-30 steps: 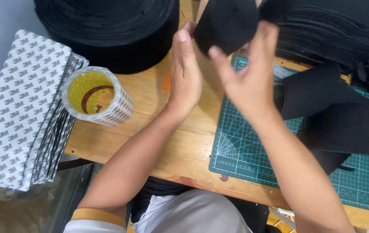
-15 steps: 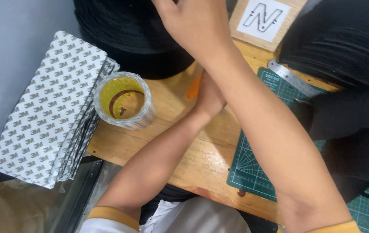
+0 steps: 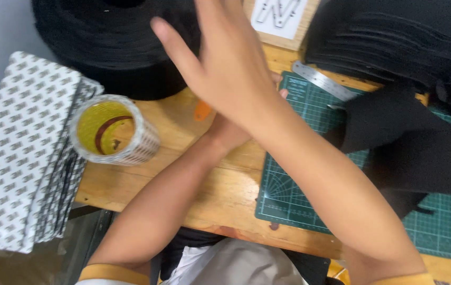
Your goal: The person uses scissors to trim the edges of a black fabric strip on a green cutting mat. After cutting, they place the strip aside, unroll a larger roll of black fabric, and fold a piece of the fabric.
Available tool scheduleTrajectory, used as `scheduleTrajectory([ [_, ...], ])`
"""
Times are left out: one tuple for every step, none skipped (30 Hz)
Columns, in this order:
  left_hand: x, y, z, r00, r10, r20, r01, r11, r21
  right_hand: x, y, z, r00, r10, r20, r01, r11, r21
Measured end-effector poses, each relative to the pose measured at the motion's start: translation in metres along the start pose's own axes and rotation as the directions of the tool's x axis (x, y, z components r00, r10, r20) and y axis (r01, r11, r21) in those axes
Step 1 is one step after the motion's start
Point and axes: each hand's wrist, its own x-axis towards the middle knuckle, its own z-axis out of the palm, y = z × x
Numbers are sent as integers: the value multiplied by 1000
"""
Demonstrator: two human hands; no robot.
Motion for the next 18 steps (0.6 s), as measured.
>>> scheduleTrajectory([
  [-2,3,-1,1000,8,8,-8,1000,-9,-19,1,-19,1000,9,-5,-9,1000,-10],
  [-6,6,-1,997,63,50,-64,998,15,-40,3,-39,1000,22,10,-21,999,-38],
  [-9,10,0,989,118,93,-121,992,36,-63,3,-59,999,35,25,-33,997,-67],
  [-11,14,4,986,125,106,-128,992,22,-85,13,-77,998,52,20,-50,996,-77],
  [-13,19,8,973,177,148,-184,982,40,-108,22,-96,992,124,21,-117,969,-219],
  [-15,22,10,956,225,190,-239,969,58,-130,30,-113,981,195,15,-177,919,-353],
  [-19,31,14,952,230,200,-244,969,44,-153,43,-130,978,210,10,-192,913,-359],
  [-19,40,16,935,198,294,-222,973,53,-174,58,-149,971,238,-34,-222,833,-506],
  [-20,50,18,909,163,384,-203,977,65,-196,73,-168,963,258,-82,-250,730,-637],
  [-20,57,25,907,168,385,-207,976,62,-213,82,-181,962,260,-85,-252,726,-640],
  [-20,64,32,911,143,387,-196,975,101,-230,91,-194,940,321,-117,-307,647,-698],
  [-19,71,40,913,124,388,-191,971,141,-248,99,-207,913,376,-160,-360,556,-749],
  [-16,76,45,911,134,390,-201,970,137,-253,109,-212,911,376,-168,-366,549,-752],
  [-13,82,51,898,13,439,-101,979,176,-261,117,-216,873,456,-173,-433,564,-703],
  [-11,88,56,870,-108,482,-3,975,223,-269,125,-220,830,531,-171,-500,572,-650],
  [-10,88,66,867,-97,490,-14,976,217,-273,129,-216,824,536,-182,-509,563,-651],
  [-10,87,75,883,-52,467,-41,981,187,-276,133,-212,831,522,-194,-497,538,-681],
  [-9,86,85,898,-6,440,-70,985,157,-280,137,-208,838,507,-204,-483,512,-710],
])
